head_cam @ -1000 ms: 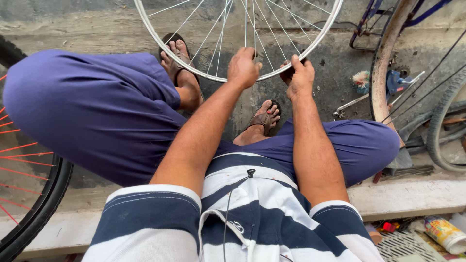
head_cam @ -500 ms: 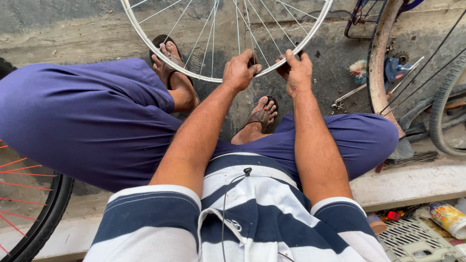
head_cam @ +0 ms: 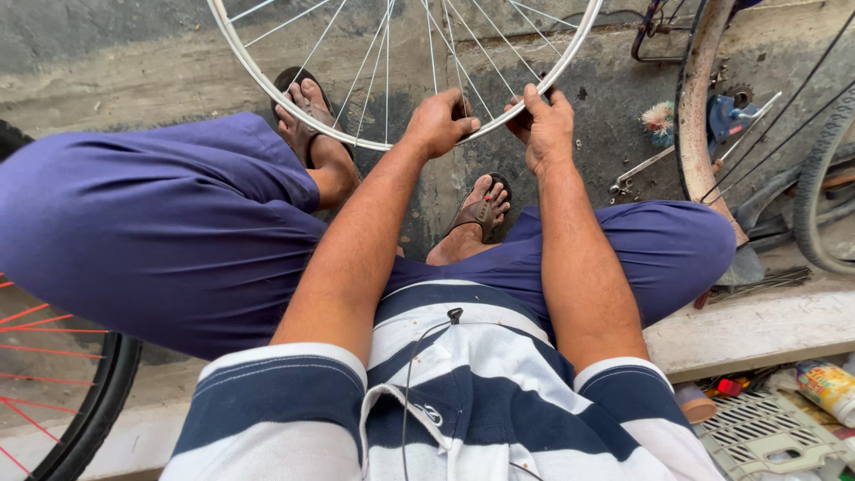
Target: The person sits on the ground with a bicycle wheel rim across their lap and laces spokes into it, threading spokes through the hub and rim and twisting spoke nipples by hand to secure them. They rotate the wheel as they work around the rim, adding and tightening spokes one at a time.
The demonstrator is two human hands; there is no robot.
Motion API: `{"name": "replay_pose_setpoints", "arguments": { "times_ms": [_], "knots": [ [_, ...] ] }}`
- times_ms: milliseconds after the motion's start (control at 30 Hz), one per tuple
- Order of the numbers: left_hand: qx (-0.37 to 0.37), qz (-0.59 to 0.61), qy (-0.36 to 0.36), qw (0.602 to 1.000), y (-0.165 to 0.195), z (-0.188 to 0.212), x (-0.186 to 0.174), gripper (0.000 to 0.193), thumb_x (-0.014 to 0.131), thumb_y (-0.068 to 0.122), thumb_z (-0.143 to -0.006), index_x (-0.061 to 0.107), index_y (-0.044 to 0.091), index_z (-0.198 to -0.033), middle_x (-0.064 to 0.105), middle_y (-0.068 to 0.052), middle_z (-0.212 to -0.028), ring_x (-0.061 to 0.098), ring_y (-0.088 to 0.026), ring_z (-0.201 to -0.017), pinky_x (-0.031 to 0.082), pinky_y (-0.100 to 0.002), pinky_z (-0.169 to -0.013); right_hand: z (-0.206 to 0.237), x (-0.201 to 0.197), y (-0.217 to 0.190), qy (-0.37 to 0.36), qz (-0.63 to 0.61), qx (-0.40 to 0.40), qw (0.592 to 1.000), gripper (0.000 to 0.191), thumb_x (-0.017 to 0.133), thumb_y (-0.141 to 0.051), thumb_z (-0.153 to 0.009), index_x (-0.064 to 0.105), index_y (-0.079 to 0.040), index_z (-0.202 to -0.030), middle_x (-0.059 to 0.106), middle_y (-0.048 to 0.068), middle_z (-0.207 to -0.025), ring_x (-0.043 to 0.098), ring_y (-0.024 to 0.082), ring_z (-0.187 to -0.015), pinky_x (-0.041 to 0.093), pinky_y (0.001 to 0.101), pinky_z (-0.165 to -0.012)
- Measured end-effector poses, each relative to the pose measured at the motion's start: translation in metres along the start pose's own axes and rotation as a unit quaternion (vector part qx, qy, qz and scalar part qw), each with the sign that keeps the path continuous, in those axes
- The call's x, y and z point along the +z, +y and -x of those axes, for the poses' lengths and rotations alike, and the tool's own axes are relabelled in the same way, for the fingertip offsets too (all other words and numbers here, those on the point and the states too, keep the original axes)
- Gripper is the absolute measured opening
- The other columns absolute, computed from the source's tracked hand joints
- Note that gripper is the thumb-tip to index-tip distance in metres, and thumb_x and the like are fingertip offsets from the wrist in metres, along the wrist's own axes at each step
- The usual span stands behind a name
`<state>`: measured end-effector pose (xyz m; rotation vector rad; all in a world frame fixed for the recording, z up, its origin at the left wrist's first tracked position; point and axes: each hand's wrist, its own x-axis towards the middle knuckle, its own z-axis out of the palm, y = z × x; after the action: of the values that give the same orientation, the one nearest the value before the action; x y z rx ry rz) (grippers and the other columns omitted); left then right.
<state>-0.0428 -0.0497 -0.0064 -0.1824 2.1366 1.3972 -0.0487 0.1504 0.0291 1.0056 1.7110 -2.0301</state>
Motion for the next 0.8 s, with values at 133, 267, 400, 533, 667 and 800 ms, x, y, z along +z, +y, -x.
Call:
{"name": "replay_pose_setpoints", "arguments": {
  "times_ms": [133, 267, 400, 533, 667, 800],
  "knots": [
    [-0.002, 0.023, -0.011, 1.000, 0.011, -0.006, -0.010, 0.025, 0.074, 0.030, -0.097, 0.065, 0.008, -0.102, 0.072, -0.009, -0.089, 0.068, -0.021, -0.083, 0.051, -0.037, -0.076, 0.006, 0.005, -0.020, -0.007, 0.019, -0.046, 0.999, 0.040, 0.068, -0.028, -0.102, 0.056, -0.001, -0.128, 0.072, 0.008, -0.096, 0.074, 0.019, -0.083, 0.066, 0.0379, -0.076],
    [0.036, 0.170, -0.024, 0.985, 0.051, 0.001, -0.023, 0.030, 0.074, 0.026, -0.089, 0.063, 0.004, -0.106, 0.071, -0.008, -0.088, 0.066, -0.018, -0.079, 0.053, -0.037, -0.070, 0.038, 0.011, -0.084, -0.026, 0.115, -0.136, 0.984, 0.038, 0.073, -0.032, -0.101, 0.061, -0.001, -0.120, 0.071, 0.004, -0.093, 0.073, 0.014, -0.083, 0.066, 0.0345, -0.073],
    [0.048, 0.227, -0.042, 0.972, 0.109, 0.024, -0.057, 0.027, 0.074, 0.025, -0.092, 0.067, 0.002, -0.106, 0.069, -0.004, -0.090, 0.063, -0.015, -0.079, 0.052, -0.035, -0.071, 0.107, -0.020, -0.163, -0.027, 0.337, -0.406, 0.849, 0.036, 0.078, -0.029, -0.108, 0.065, 0.001, -0.124, 0.070, 0.001, -0.090, 0.063, 0.009, -0.081, 0.053, 0.0259, -0.073],
    [0.026, 0.211, -0.045, 0.976, 0.153, 0.084, -0.091, 0.029, 0.074, 0.023, -0.094, 0.070, 0.002, -0.113, 0.072, -0.003, -0.100, 0.064, -0.013, -0.090, 0.053, -0.030, -0.080, 0.163, -0.091, -0.182, 0.063, 0.260, -0.508, 0.819, 0.023, 0.079, -0.020, -0.113, 0.069, 0.001, -0.111, 0.069, 0.000, -0.090, 0.063, 0.008, -0.077, 0.051, 0.0248, -0.072],
    [-0.034, 0.147, -0.037, 0.988, 0.178, 0.134, -0.095, 0.022, 0.070, 0.021, -0.099, 0.068, 0.003, -0.113, 0.066, -0.003, -0.097, 0.060, -0.012, -0.083, 0.050, -0.029, -0.071, 0.131, -0.163, -0.114, 0.123, 0.135, -0.469, 0.864, 0.017, 0.078, -0.014, -0.110, 0.068, -0.001, -0.108, 0.069, 0.001, -0.095, 0.060, 0.007, -0.081, 0.049, 0.0241, -0.073],
    [-0.128, 0.291, -0.060, 0.946, 0.186, 0.151, -0.081, 0.013, 0.069, 0.012, -0.098, 0.062, 0.006, -0.107, 0.061, -0.004, -0.079, 0.056, -0.012, -0.053, 0.046, -0.029, -0.041, 0.060, -0.205, -0.003, 0.201, 0.190, -0.312, 0.909, 0.015, 0.078, -0.010, -0.093, 0.076, -0.001, -0.105, 0.073, 0.004, -0.091, 0.067, 0.009, -0.081, 0.056, 0.0257, -0.075]
  ]
}}
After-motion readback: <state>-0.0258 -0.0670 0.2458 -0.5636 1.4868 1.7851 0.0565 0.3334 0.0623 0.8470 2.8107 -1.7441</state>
